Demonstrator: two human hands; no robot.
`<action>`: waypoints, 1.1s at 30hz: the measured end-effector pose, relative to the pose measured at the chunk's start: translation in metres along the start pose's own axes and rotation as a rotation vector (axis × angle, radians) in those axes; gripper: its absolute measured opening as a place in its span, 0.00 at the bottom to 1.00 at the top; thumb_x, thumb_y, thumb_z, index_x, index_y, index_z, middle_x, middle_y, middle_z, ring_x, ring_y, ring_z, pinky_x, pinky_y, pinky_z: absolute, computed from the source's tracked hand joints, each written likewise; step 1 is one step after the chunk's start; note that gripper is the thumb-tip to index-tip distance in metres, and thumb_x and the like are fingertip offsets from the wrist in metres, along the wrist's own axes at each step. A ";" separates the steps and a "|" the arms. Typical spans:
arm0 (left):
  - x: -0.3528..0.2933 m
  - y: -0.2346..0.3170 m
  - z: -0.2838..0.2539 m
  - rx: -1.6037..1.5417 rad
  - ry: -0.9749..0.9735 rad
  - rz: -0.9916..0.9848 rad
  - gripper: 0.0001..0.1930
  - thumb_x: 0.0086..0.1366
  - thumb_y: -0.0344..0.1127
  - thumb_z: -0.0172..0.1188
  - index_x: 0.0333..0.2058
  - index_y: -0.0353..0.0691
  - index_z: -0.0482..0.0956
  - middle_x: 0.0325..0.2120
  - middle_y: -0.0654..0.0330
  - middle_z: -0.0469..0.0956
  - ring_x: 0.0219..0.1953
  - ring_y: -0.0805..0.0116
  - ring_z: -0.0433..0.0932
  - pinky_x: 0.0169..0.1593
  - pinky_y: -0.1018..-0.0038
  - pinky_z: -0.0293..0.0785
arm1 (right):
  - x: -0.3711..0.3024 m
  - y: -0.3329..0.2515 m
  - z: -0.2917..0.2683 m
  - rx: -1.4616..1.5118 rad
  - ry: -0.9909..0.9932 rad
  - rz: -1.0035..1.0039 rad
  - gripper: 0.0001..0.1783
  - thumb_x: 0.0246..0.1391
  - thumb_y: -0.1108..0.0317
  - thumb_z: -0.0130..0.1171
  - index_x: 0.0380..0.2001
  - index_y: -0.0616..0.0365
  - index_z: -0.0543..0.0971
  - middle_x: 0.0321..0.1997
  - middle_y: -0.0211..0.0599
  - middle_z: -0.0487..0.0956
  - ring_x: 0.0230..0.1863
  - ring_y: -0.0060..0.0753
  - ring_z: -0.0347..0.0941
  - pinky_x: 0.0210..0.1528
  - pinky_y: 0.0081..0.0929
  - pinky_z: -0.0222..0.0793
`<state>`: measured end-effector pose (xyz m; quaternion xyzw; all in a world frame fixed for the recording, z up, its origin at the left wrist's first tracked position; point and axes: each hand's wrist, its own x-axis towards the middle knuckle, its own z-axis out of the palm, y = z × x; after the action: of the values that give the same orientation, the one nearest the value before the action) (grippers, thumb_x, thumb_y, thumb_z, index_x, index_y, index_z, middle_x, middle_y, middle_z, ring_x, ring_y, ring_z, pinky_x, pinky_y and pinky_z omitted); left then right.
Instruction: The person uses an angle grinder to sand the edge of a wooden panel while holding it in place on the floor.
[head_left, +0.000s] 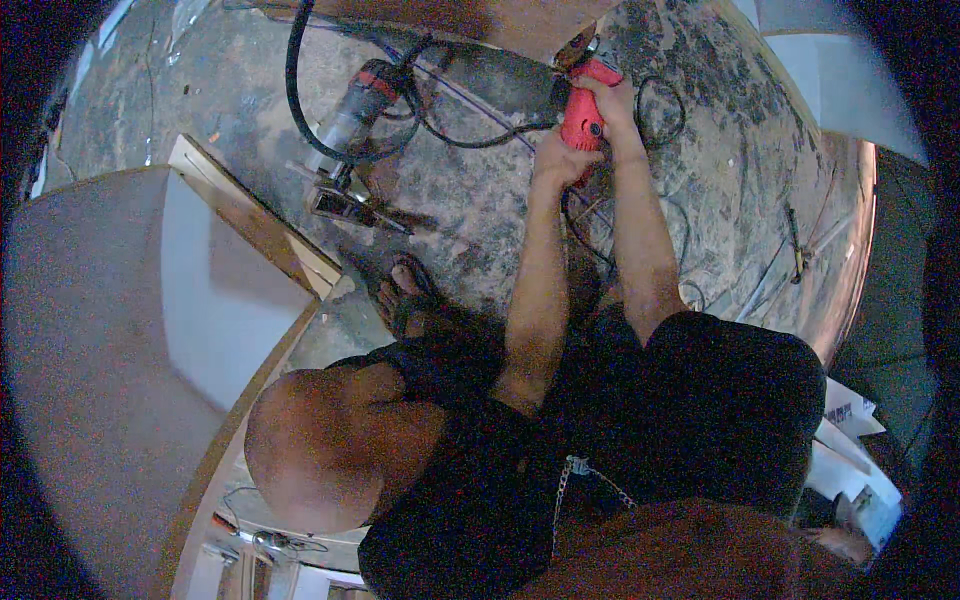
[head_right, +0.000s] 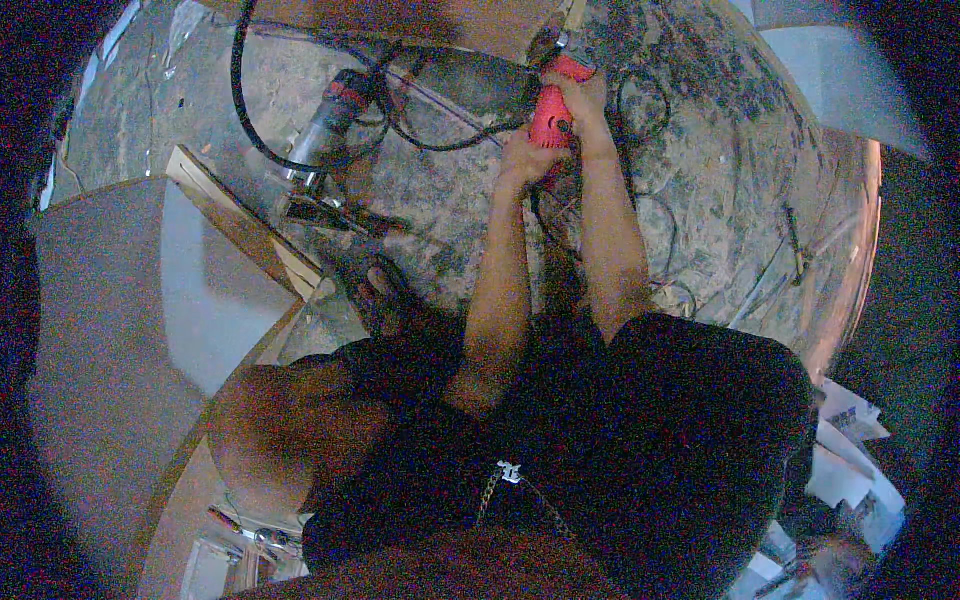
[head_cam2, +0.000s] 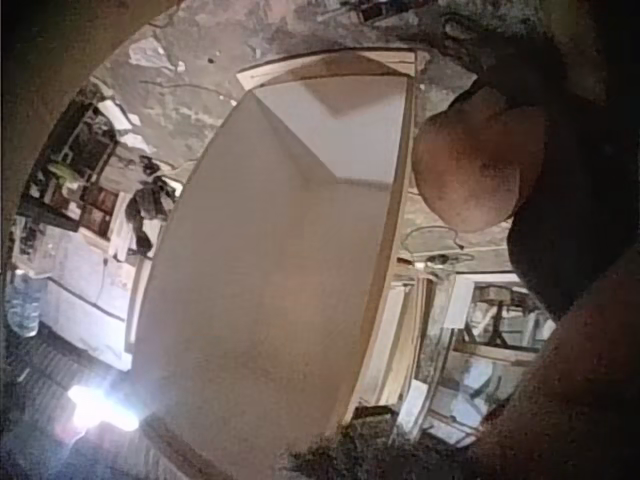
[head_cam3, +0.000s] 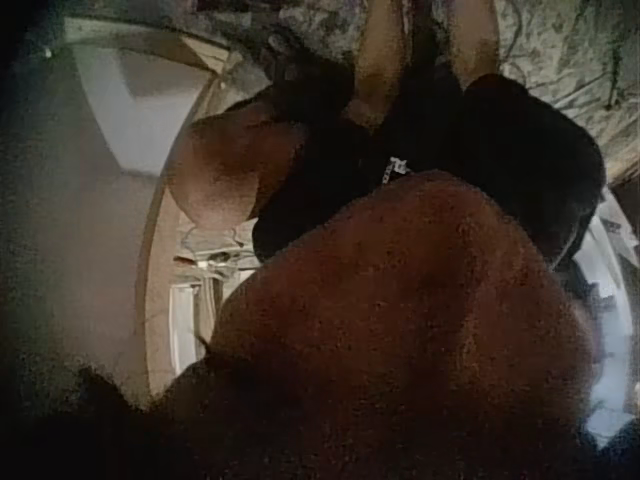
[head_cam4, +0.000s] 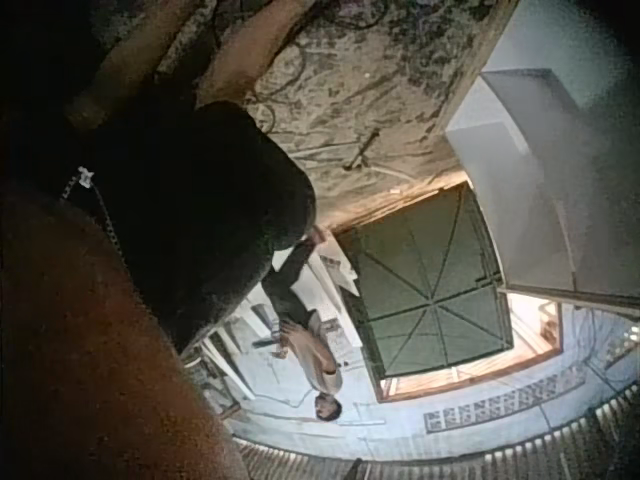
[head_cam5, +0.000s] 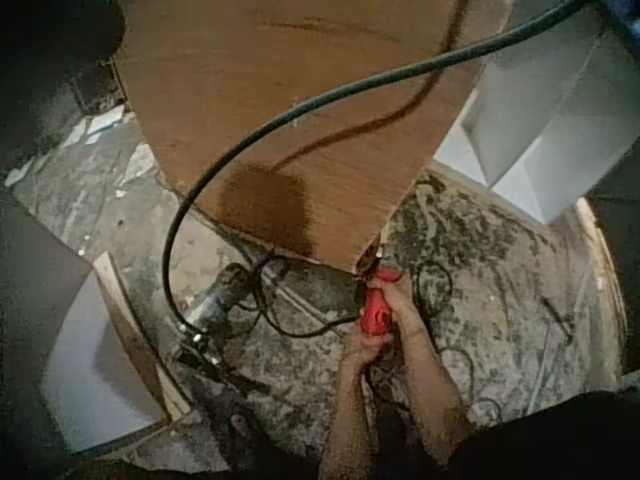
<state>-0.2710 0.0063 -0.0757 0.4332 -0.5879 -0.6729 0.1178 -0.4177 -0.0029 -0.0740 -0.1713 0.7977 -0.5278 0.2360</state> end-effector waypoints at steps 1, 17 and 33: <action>0.000 0.000 0.001 -0.005 -0.012 -0.037 0.34 0.30 0.44 0.74 0.40 0.38 0.74 0.31 0.54 0.79 0.33 0.58 0.79 0.40 0.67 0.74 | -0.002 -0.001 0.000 -0.009 0.000 -0.011 0.35 0.28 0.70 0.72 0.43 0.66 0.67 0.38 0.43 0.76 0.34 0.35 0.75 0.35 0.33 0.75; 0.010 -0.016 0.004 -0.017 0.039 0.083 0.36 0.30 0.47 0.74 0.42 0.38 0.73 0.34 0.51 0.79 0.37 0.54 0.78 0.44 0.66 0.73 | -0.010 -0.016 0.006 0.096 -0.028 0.053 0.41 0.23 0.70 0.74 0.46 0.61 0.67 0.39 0.40 0.77 0.37 0.37 0.74 0.40 0.33 0.73; 0.003 -0.006 0.016 0.039 0.037 -0.032 0.28 0.30 0.45 0.71 0.33 0.38 0.76 0.27 0.52 0.79 0.30 0.57 0.79 0.38 0.66 0.74 | -0.008 -0.008 -0.009 0.143 -0.008 -0.034 0.32 0.26 0.73 0.71 0.42 0.59 0.72 0.37 0.35 0.78 0.34 0.34 0.75 0.38 0.32 0.72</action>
<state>-0.2822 0.0175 -0.0832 0.4571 -0.5917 -0.6549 0.1096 -0.4159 0.0048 -0.0622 -0.1698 0.7538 -0.5869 0.2419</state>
